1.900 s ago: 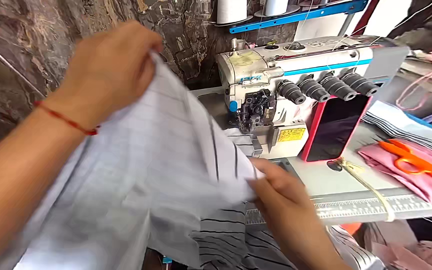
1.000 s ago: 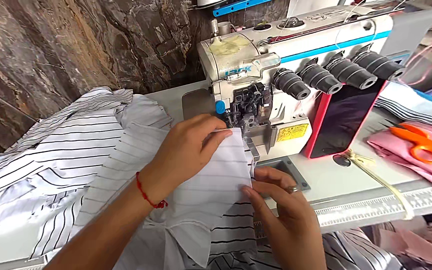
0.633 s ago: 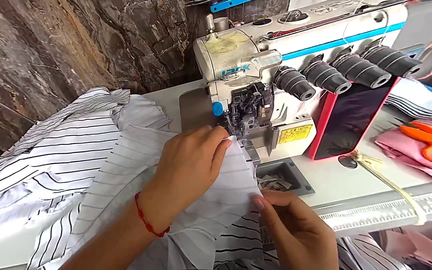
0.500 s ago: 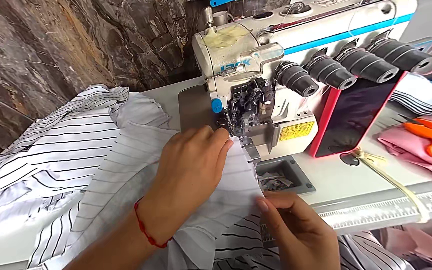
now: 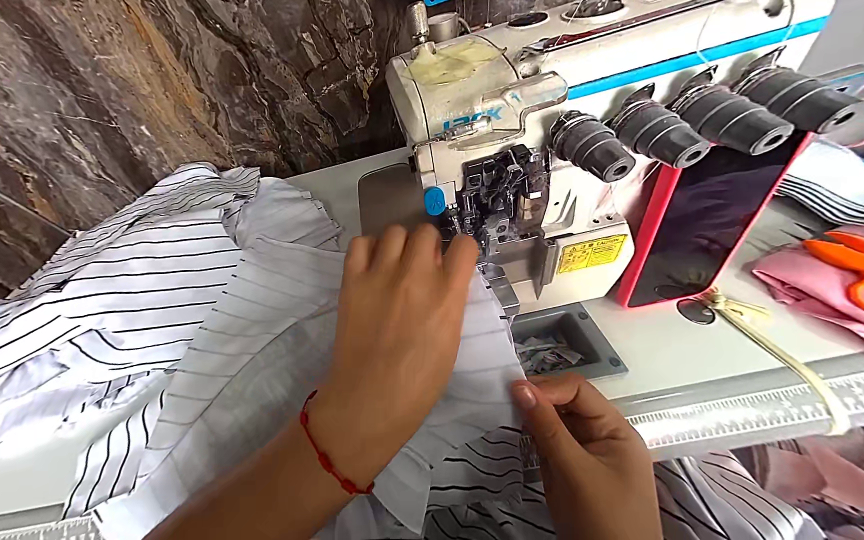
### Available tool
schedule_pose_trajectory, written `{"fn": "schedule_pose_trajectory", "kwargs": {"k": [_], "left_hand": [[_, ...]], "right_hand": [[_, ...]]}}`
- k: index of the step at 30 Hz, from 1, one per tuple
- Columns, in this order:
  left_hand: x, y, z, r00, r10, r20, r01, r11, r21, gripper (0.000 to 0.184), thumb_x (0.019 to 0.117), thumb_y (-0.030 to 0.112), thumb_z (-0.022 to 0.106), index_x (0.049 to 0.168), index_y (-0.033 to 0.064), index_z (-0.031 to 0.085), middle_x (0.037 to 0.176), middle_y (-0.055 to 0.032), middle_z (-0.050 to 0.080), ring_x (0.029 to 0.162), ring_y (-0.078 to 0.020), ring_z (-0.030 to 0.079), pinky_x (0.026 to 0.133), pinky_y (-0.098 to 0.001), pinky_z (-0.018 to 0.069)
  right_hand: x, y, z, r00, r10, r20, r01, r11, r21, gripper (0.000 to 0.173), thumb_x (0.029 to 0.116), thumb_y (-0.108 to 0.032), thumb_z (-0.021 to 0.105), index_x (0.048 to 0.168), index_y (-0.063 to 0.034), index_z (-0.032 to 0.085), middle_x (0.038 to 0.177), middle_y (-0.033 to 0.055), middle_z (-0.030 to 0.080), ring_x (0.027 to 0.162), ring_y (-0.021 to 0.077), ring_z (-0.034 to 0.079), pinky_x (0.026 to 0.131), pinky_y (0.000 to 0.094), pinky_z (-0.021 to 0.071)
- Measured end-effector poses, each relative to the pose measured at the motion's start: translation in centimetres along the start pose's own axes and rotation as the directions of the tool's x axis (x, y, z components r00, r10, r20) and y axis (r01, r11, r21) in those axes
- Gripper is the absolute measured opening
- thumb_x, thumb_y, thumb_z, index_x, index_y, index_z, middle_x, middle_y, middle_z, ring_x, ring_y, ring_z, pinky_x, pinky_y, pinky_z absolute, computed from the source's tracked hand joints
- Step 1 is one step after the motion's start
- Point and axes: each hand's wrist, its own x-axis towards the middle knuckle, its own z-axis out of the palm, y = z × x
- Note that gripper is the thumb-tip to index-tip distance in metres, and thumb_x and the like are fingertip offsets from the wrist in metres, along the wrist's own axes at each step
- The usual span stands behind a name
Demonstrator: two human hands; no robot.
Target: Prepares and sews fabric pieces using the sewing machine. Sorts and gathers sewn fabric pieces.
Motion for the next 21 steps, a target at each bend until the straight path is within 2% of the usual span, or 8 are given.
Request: {"fn": "schedule_pose_trajectory", "kwargs": {"k": [3, 5, 7, 8, 10, 12, 15, 21], "left_hand": [[-0.5, 1.9, -0.4, 0.998, 0.034, -0.055, -0.035, 0.999, -0.034, 0.012, 0.0881, 0.000, 0.063, 0.091, 0.0046, 0.073, 0.091, -0.0122, 0.067, 0.081, -0.0279, 0.065, 0.066, -0.0388, 0.0482], [-1.5, 3.2, -0.6, 0.998, -0.008, -0.056, 0.006, 0.999, -0.037, 0.015, 0.0872, -0.002, 0.062, 0.093, 0.0028, 0.074, 0.090, -0.0110, 0.066, 0.079, -0.0238, 0.066, 0.065, -0.0314, 0.0531], [-2.9, 4.0, -0.7, 0.996, -0.082, -0.044, 0.080, 0.996, -0.044, 0.020, 0.0928, 0.003, 0.058, 0.103, 0.0028, 0.075, 0.100, -0.0115, 0.072, 0.093, -0.0241, 0.071, 0.078, -0.0304, 0.0584], [-3.5, 4.1, -0.6, 0.993, -0.109, -0.040, 0.107, 0.993, -0.057, 0.023, 0.0965, 0.008, 0.056, 0.107, 0.0034, 0.076, 0.106, -0.0109, 0.073, 0.101, -0.0238, 0.072, 0.086, -0.0307, 0.0581], [-4.4, 4.1, -0.4, 0.991, -0.133, -0.032, 0.130, 0.986, -0.103, 0.033, 0.1028, 0.021, 0.050, 0.113, 0.0031, 0.075, 0.117, -0.0107, 0.074, 0.116, -0.0249, 0.069, 0.100, -0.0346, 0.0537], [-4.9, 3.9, 0.0, 0.991, -0.133, -0.026, 0.128, 0.981, -0.145, 0.044, 0.1059, 0.032, 0.044, 0.121, 0.0023, 0.073, 0.128, -0.0110, 0.071, 0.126, -0.0271, 0.064, 0.109, -0.0403, 0.0481], [-5.1, 3.6, 0.4, 0.992, -0.122, -0.021, 0.115, 0.972, -0.204, 0.052, 0.1075, 0.041, 0.040, 0.125, 0.0031, 0.071, 0.133, -0.0099, 0.069, 0.131, -0.0289, 0.061, 0.112, -0.0507, 0.0445], [-4.3, 3.7, 1.3, 0.995, -0.088, -0.040, 0.077, 0.971, -0.225, 0.053, 0.1067, 0.043, 0.041, 0.126, 0.0040, 0.071, 0.136, -0.0084, 0.068, 0.134, -0.0300, 0.058, 0.112, -0.0551, 0.0426]], "right_hand": [[0.0, 0.1, 0.2, 1.000, 0.014, -0.015, -0.014, 1.000, 0.014, 0.009, 0.0926, -0.008, 0.072, 0.089, -0.0149, 0.068, 0.082, -0.0092, 0.072, 0.069, -0.0055, 0.064, 0.063, 0.0110, 0.0540], [0.2, 0.1, 0.0, 1.000, 0.028, 0.007, -0.028, 1.000, 0.010, 0.011, 0.0926, -0.007, 0.072, 0.100, -0.0116, 0.065, 0.078, -0.0114, 0.069, 0.066, -0.0064, 0.062, 0.061, 0.0101, 0.0518], [0.3, 0.1, -0.3, 0.997, 0.058, 0.044, -0.057, 0.998, -0.024, 0.026, 0.0936, -0.005, 0.069, 0.118, -0.0016, 0.062, 0.077, -0.0123, 0.068, 0.064, -0.0063, 0.059, 0.058, 0.0106, 0.0494], [0.3, 0.0, -0.4, 0.995, 0.080, 0.060, -0.077, 0.996, -0.047, 0.028, 0.0943, -0.005, 0.068, 0.121, 0.0005, 0.063, 0.078, -0.0120, 0.068, 0.064, -0.0057, 0.059, 0.058, 0.0113, 0.0490], [0.2, -0.1, -0.7, 0.989, 0.125, 0.076, -0.120, 0.991, -0.064, 0.013, 0.0953, -0.006, 0.068, 0.107, -0.0053, 0.072, 0.084, -0.0101, 0.072, 0.071, -0.0040, 0.065, 0.065, 0.0138, 0.0552], [0.1, -0.4, -0.8, 0.985, 0.138, 0.104, -0.132, 0.989, -0.063, 0.008, 0.0968, -0.008, 0.067, 0.099, -0.0110, 0.075, 0.088, -0.0106, 0.072, 0.074, -0.0048, 0.065, 0.068, 0.0136, 0.0549], [-0.1, -1.0, -0.8, 0.987, 0.093, 0.130, -0.084, 0.994, -0.071, 0.008, 0.0987, -0.008, 0.065, 0.101, -0.0149, 0.069, 0.083, -0.0156, 0.070, 0.071, -0.0084, 0.061, 0.064, 0.0108, 0.0512], [-0.3, -1.4, -0.2, 0.997, -0.002, 0.078, 0.012, 0.992, -0.122, 0.013, 0.0978, -0.003, 0.063, 0.103, -0.0145, 0.064, 0.076, -0.0181, 0.066, 0.065, -0.0103, 0.057, 0.060, 0.0088, 0.0484]]}}
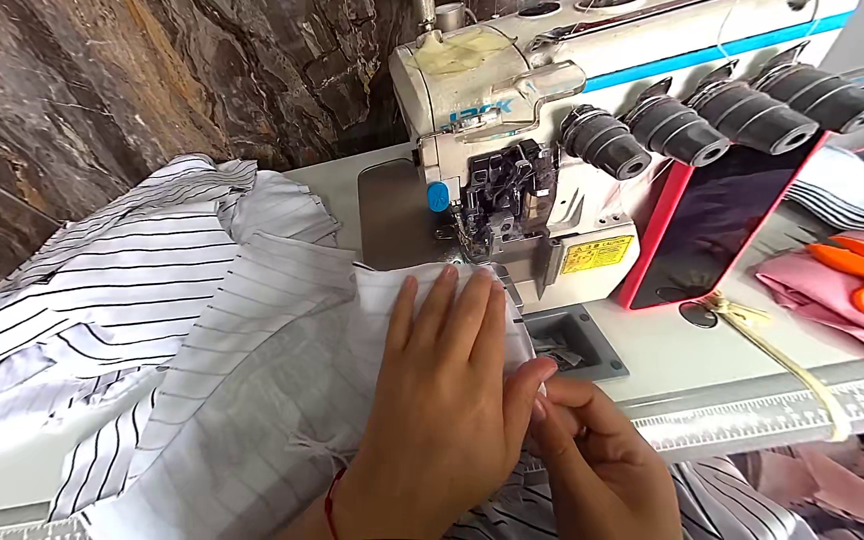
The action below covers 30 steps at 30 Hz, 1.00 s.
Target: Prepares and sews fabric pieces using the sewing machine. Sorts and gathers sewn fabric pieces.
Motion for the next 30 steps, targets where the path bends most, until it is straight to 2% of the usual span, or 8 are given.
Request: {"fn": "schedule_pose_trajectory", "kwargs": {"k": [5, 15, 19, 22, 24, 26, 28, 30], "left_hand": [[0.4, -0.5, 0.4, 1.000, -0.028, -0.010, 0.028, 0.999, -0.022, 0.054, 0.1049, 0.048, 0.043, 0.127, 0.0059, 0.070, 0.132, -0.0130, 0.067, 0.131, -0.0299, 0.060, 0.112, -0.0534, 0.0429], [0.4, -0.9, 0.8, 0.999, -0.025, -0.032, 0.025, 1.000, -0.019, 0.054, 0.1055, 0.048, 0.041, 0.127, 0.0095, 0.071, 0.132, -0.0143, 0.067, 0.132, -0.0307, 0.059, 0.112, -0.0515, 0.0434], [0.5, -1.2, 0.9, 0.998, -0.017, -0.063, 0.014, 0.999, -0.045, 0.049, 0.1066, 0.044, 0.042, 0.118, 0.0054, 0.069, 0.127, -0.0159, 0.069, 0.131, -0.0318, 0.060, 0.111, -0.0507, 0.0442], [0.7, -1.5, 0.8, 0.998, -0.015, -0.053, 0.011, 0.997, -0.081, 0.044, 0.1067, 0.037, 0.040, 0.113, 0.0053, 0.071, 0.130, -0.0166, 0.068, 0.133, -0.0335, 0.058, 0.112, -0.0510, 0.0435], [0.5, -2.1, 0.1, 0.999, -0.005, -0.045, -0.003, 0.984, -0.176, 0.041, 0.1063, 0.032, 0.042, 0.115, 0.0048, 0.071, 0.132, -0.0149, 0.068, 0.135, -0.0297, 0.057, 0.115, -0.0472, 0.0419], [-0.5, -2.6, -1.0, 0.999, 0.028, -0.041, -0.038, 0.965, -0.258, 0.035, 0.1050, 0.030, 0.048, 0.118, 0.0061, 0.069, 0.134, -0.0119, 0.066, 0.139, -0.0247, 0.054, 0.119, -0.0454, 0.0393], [-2.2, -2.8, -1.1, 0.996, 0.079, -0.031, -0.085, 0.967, -0.240, 0.032, 0.1049, 0.034, 0.053, 0.123, 0.0121, 0.068, 0.138, -0.0085, 0.065, 0.142, -0.0208, 0.050, 0.122, -0.0488, 0.0337], [-3.5, -2.8, -0.3, 0.991, 0.132, -0.011, -0.132, 0.981, -0.142, 0.034, 0.1047, 0.033, 0.051, 0.132, 0.0172, 0.062, 0.145, -0.0050, 0.060, 0.146, -0.0177, 0.044, 0.123, -0.0509, 0.0261]], "right_hand": [[0.7, -0.1, 0.4, 1.000, -0.019, -0.021, 0.018, 0.999, -0.048, 0.012, 0.0974, -0.001, 0.061, 0.102, -0.0113, 0.063, 0.075, -0.0170, 0.065, 0.063, -0.0104, 0.056, 0.057, 0.0078, 0.0461], [1.0, -0.5, 0.5, 1.000, -0.001, -0.016, 0.000, 0.998, -0.064, 0.012, 0.0969, 0.000, 0.061, 0.102, -0.0105, 0.063, 0.074, -0.0170, 0.065, 0.062, -0.0106, 0.055, 0.057, 0.0078, 0.0455], [1.4, -0.3, 0.8, 1.000, -0.017, -0.020, 0.016, 0.998, -0.055, 0.010, 0.0971, -0.002, 0.062, 0.101, -0.0104, 0.063, 0.075, -0.0161, 0.066, 0.063, -0.0104, 0.057, 0.057, 0.0078, 0.0464], [2.0, 0.1, 1.0, 0.998, -0.049, -0.031, 0.046, 0.997, -0.066, 0.005, 0.0983, -0.005, 0.062, 0.101, -0.0085, 0.064, 0.073, -0.0135, 0.066, 0.062, -0.0088, 0.056, 0.056, 0.0082, 0.0458], [2.4, 0.4, 1.0, 0.999, -0.037, -0.021, 0.037, 0.999, -0.031, 0.003, 0.0992, -0.007, 0.062, 0.101, -0.0085, 0.065, 0.073, -0.0119, 0.068, 0.062, -0.0075, 0.059, 0.056, 0.0088, 0.0472], [2.3, 0.5, 0.5, 0.999, 0.015, 0.048, -0.017, 0.999, 0.034, 0.007, 0.0988, -0.008, 0.064, 0.106, -0.0070, 0.064, 0.079, -0.0105, 0.071, 0.069, -0.0047, 0.064, 0.063, 0.0122, 0.0532], [1.8, 0.3, -0.2, 0.988, 0.073, 0.136, -0.080, 0.996, 0.047, 0.015, 0.0972, -0.007, 0.065, 0.112, -0.0066, 0.064, 0.088, -0.0119, 0.074, 0.078, -0.0037, 0.068, 0.072, 0.0155, 0.0571], [1.1, 0.3, -0.6, 0.979, 0.121, 0.167, -0.126, 0.992, 0.025, 0.016, 0.0965, -0.003, 0.065, 0.112, -0.0053, 0.067, 0.090, -0.0119, 0.075, 0.081, -0.0037, 0.069, 0.074, 0.0166, 0.0579]]}}
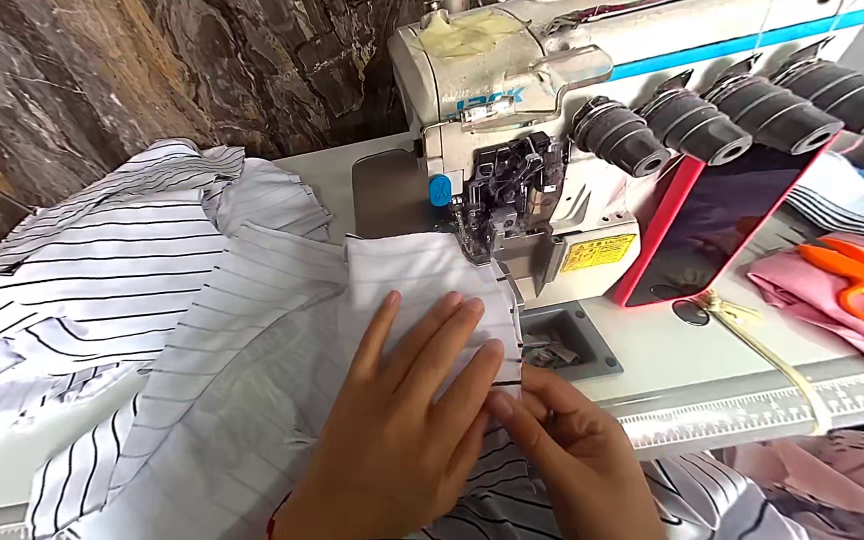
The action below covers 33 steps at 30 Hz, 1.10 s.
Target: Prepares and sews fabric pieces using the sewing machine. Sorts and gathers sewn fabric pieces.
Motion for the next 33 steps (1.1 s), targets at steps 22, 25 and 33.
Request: {"fn": "schedule_pose_trajectory", "kwargs": {"k": [22, 25, 33], "left_hand": [[-0.2, 0.1, -0.3, 0.983, 0.175, -0.048, -0.171, 0.982, 0.085, 0.030, 0.1055, 0.005, 0.043, 0.123, 0.0049, 0.068, 0.127, -0.0084, 0.073, 0.130, -0.0195, 0.062, 0.117, -0.0400, 0.0397], [0.2, 0.2, -0.5, 0.984, 0.177, -0.030, -0.174, 0.980, 0.095, 0.030, 0.1050, 0.005, 0.043, 0.121, 0.0052, 0.068, 0.126, -0.0081, 0.073, 0.128, -0.0198, 0.063, 0.115, -0.0396, 0.0413], [3.1, -1.9, -0.5, 0.986, 0.165, -0.028, -0.164, 0.985, 0.045, 0.030, 0.1005, 0.004, 0.050, 0.120, 0.0034, 0.073, 0.127, -0.0100, 0.072, 0.127, -0.0212, 0.064, 0.112, -0.0356, 0.0469]], "right_hand": [[-3.8, -0.3, 0.1, 0.993, 0.008, 0.122, 0.007, 0.993, -0.121, 0.014, 0.0976, 0.000, 0.062, 0.106, 0.0057, 0.072, 0.089, -0.0044, 0.076, 0.079, -0.0057, 0.067, 0.075, 0.0170, 0.0570], [-3.9, -0.2, 0.3, 0.993, -0.006, 0.116, 0.022, 0.990, -0.138, 0.013, 0.0979, 0.000, 0.062, 0.104, 0.0061, 0.072, 0.086, -0.0045, 0.075, 0.077, -0.0068, 0.066, 0.073, 0.0155, 0.0557], [-0.8, -0.8, 1.2, 0.996, -0.061, 0.067, 0.071, 0.987, -0.143, 0.014, 0.0983, 0.000, 0.061, 0.106, 0.0028, 0.072, 0.088, -0.0068, 0.075, 0.078, -0.0052, 0.068, 0.073, 0.0162, 0.0577]]}}
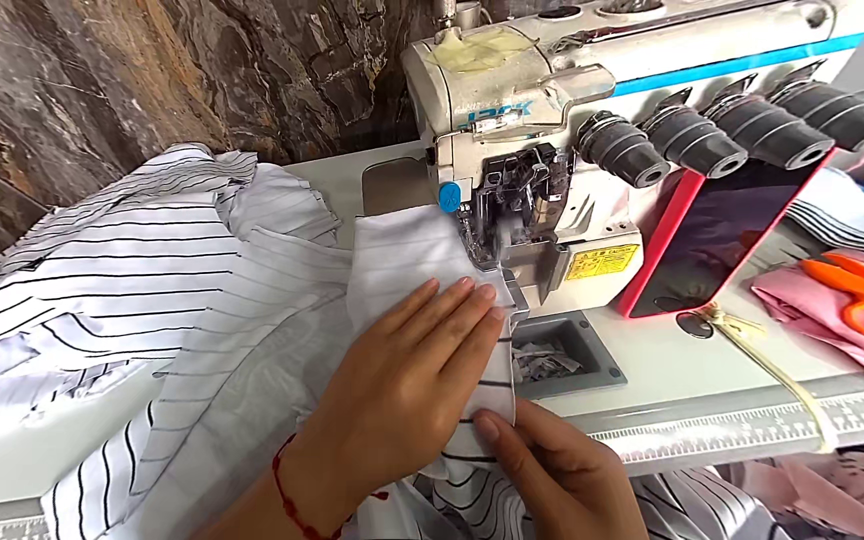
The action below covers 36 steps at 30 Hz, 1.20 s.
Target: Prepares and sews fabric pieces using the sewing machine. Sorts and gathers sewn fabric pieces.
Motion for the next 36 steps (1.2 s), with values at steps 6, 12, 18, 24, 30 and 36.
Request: {"fn": "schedule_pose_trajectory", "kwargs": {"k": [6, 12, 18, 24, 30, 36], "left_hand": [[0.2, 1.1, -0.7, 0.987, -0.113, 0.116, 0.119, 0.992, -0.040, 0.052, 0.1086, 0.042, 0.038, 0.128, 0.0054, 0.070, 0.132, -0.0098, 0.068, 0.131, -0.0215, 0.059, 0.112, -0.0384, 0.0437], [-0.1, 1.5, -0.6, 0.985, -0.117, 0.126, 0.120, 0.993, -0.019, 0.071, 0.1054, 0.061, 0.032, 0.131, 0.0059, 0.068, 0.133, -0.0101, 0.068, 0.134, -0.0250, 0.057, 0.116, -0.0431, 0.0411], [0.3, 0.8, -0.5, 0.986, -0.102, 0.133, 0.103, 0.995, 0.002, 0.071, 0.1039, 0.062, 0.034, 0.132, 0.0062, 0.068, 0.134, -0.0095, 0.068, 0.133, -0.0249, 0.058, 0.114, -0.0430, 0.0422], [0.1, 0.8, -1.1, 0.978, -0.118, 0.170, 0.132, 0.988, -0.076, 0.076, 0.1043, 0.064, 0.031, 0.135, 0.0036, 0.065, 0.140, -0.0101, 0.064, 0.139, -0.0247, 0.053, 0.118, -0.0459, 0.0396], [1.2, -3.0, -1.0, 0.974, -0.101, 0.203, 0.153, 0.954, -0.258, 0.061, 0.1064, 0.049, 0.038, 0.131, 0.0022, 0.067, 0.138, -0.0097, 0.065, 0.137, -0.0206, 0.055, 0.117, -0.0390, 0.0407], [3.2, -9.9, 0.2, 0.958, -0.046, 0.282, 0.174, 0.878, -0.445, 0.039, 0.1034, 0.019, 0.045, 0.127, 0.0015, 0.070, 0.135, -0.0091, 0.066, 0.128, -0.0147, 0.060, 0.110, -0.0314, 0.0461]], "right_hand": [[0.2, 0.1, 0.0, 1.000, -0.013, -0.009, 0.014, 1.000, 0.012, 0.014, 0.0970, 0.002, 0.060, 0.106, 0.0034, 0.071, 0.086, -0.0103, 0.073, 0.075, -0.0098, 0.061, 0.070, 0.0124, 0.0526], [0.3, 0.1, 0.3, 0.999, -0.039, -0.007, 0.039, 0.998, 0.042, 0.015, 0.0983, 0.001, 0.059, 0.108, 0.0036, 0.070, 0.097, -0.0080, 0.075, 0.088, -0.0071, 0.067, 0.081, 0.0154, 0.0571], [0.8, 0.1, 0.5, 0.998, -0.050, -0.030, 0.051, 0.998, 0.038, 0.014, 0.0980, 0.001, 0.060, 0.106, 0.0023, 0.071, 0.095, -0.0086, 0.075, 0.088, -0.0066, 0.068, 0.081, 0.0154, 0.0574], [0.0, -0.2, 0.6, 0.998, -0.058, 0.031, 0.057, 0.998, 0.031, 0.013, 0.0964, 0.005, 0.058, 0.104, 0.0069, 0.069, 0.093, -0.0046, 0.075, 0.084, -0.0077, 0.066, 0.077, 0.0148, 0.0560], [1.4, -0.3, 1.7, 0.998, -0.058, 0.017, 0.058, 0.998, -0.012, 0.012, 0.0984, 0.000, 0.060, 0.102, 0.0059, 0.071, 0.089, -0.0023, 0.075, 0.082, -0.0055, 0.068, 0.076, 0.0154, 0.0569], [3.3, 0.3, 2.9, 0.997, -0.081, -0.008, 0.080, 0.995, -0.059, 0.013, 0.1003, -0.006, 0.061, 0.101, 0.0027, 0.071, 0.087, -0.0012, 0.074, 0.078, -0.0034, 0.069, 0.071, 0.0157, 0.0583]]}}
